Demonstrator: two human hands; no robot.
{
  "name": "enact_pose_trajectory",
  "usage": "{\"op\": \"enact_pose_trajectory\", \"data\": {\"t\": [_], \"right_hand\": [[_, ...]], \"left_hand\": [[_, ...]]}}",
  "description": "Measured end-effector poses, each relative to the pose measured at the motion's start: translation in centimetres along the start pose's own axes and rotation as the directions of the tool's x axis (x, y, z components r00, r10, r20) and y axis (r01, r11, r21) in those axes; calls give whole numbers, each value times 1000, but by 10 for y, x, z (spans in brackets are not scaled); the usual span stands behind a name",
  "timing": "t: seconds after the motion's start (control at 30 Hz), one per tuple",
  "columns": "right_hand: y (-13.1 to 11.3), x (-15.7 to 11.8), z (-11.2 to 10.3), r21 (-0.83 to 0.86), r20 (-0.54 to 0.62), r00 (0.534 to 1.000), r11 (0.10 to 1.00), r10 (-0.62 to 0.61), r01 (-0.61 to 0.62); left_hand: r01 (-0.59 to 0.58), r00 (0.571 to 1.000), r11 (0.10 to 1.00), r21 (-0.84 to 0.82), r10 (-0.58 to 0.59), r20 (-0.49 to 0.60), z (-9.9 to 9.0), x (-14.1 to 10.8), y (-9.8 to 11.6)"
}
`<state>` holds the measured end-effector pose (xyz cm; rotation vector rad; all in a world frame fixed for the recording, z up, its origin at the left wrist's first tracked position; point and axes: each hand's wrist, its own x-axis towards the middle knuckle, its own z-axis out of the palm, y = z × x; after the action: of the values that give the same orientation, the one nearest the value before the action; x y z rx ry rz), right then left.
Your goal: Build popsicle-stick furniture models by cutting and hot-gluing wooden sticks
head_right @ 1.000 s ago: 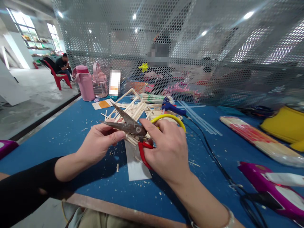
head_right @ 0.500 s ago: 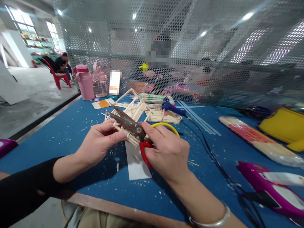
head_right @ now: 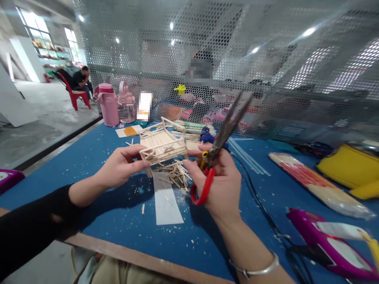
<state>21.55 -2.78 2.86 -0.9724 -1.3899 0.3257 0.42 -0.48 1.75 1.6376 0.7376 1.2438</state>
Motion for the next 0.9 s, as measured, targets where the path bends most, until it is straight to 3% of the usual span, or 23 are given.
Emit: {"op": "enact_pose_trajectory", "data": {"t": [0.13,0.23,0.37,0.57,0.77,0.9], "right_hand": [[8,-2,5,23,20,991,990,135,-136],[10,-4,8,60,30,982,980,187,-189],[7,-7,11,55,37,985,984,169,-170],[9,-12,13,33,84,965,968,247,-250],[13,-12,12,40,98,960,963,261,-266],[11,-14,13,13,101,962,967,253,-255]], "left_hand": [[94,995,994,-53,-91,44,-1,2,-1],[133,991,985,-106,-134,-1,2,1,0],[130,985,990,-54,-136,-109,4,0,1],[124,992,988,-92,-126,-21,3,0,3],[93,988,973,-211,-116,-98,2,1,2],[91,984,990,-104,-105,-141,6,-1,1]]}}
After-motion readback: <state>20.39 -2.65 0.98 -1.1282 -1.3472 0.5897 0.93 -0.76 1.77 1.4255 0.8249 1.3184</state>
